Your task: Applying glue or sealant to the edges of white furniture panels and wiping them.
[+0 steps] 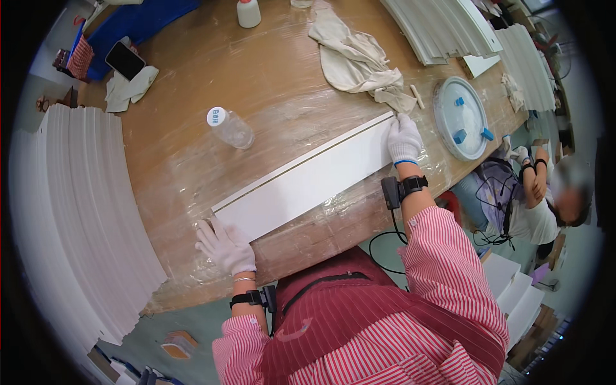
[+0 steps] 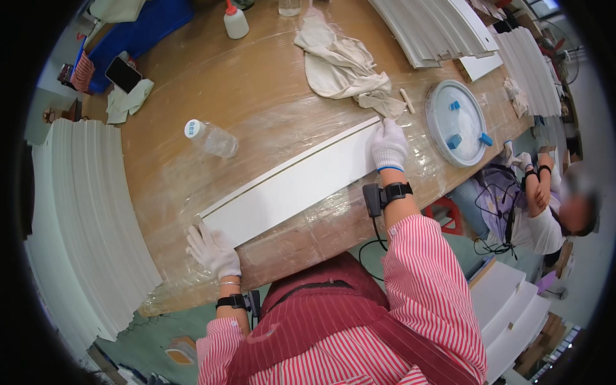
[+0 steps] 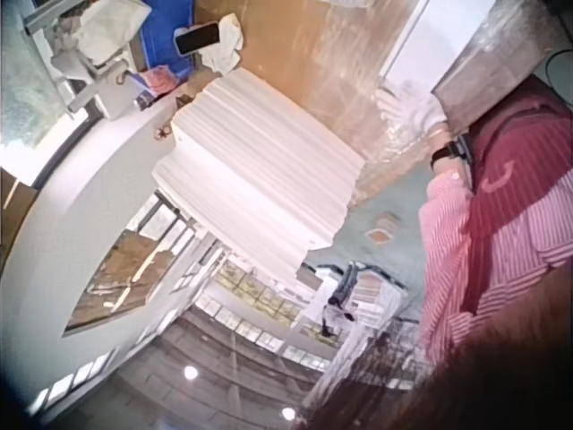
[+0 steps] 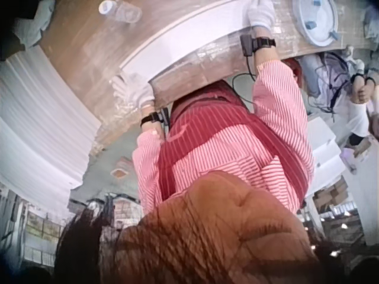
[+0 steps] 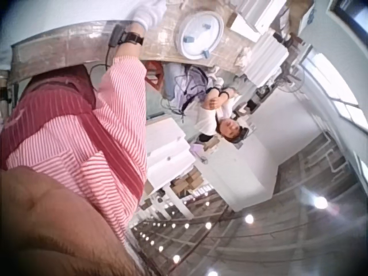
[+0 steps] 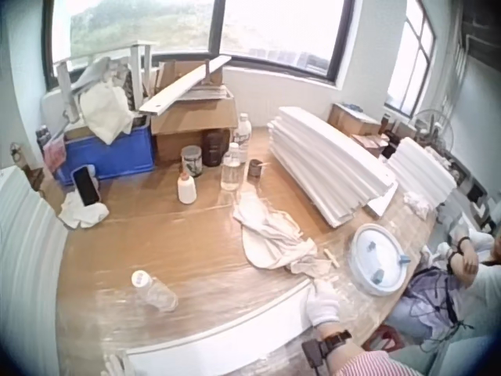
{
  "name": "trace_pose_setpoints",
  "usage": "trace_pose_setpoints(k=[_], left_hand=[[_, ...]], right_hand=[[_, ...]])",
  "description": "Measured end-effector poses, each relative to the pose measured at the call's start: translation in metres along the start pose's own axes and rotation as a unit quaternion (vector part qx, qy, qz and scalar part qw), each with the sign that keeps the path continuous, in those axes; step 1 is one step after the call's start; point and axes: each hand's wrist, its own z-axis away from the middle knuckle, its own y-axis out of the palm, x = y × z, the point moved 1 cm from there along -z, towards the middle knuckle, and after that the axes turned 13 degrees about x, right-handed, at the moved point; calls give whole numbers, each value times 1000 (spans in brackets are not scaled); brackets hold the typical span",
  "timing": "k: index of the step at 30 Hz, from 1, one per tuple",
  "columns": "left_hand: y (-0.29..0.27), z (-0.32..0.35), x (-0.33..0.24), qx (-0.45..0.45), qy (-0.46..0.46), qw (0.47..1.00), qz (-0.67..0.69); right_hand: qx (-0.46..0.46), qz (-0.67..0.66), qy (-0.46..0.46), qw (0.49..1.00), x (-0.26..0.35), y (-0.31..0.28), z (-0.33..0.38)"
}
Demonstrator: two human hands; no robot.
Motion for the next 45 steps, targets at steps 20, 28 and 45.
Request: trace_pose_setpoints(k=[20,28,45], left_hand=[[4,0,2,49,-20,998,-36],[0,-1,1,43,-20,998,-33],[0,-3,1,42,-24,998,-28]], right_hand=[[-70,11,10,997,-51,0,-39],[120,-114,-336,927,100,54,115],[20,-112,-265,958,49,11,44]])
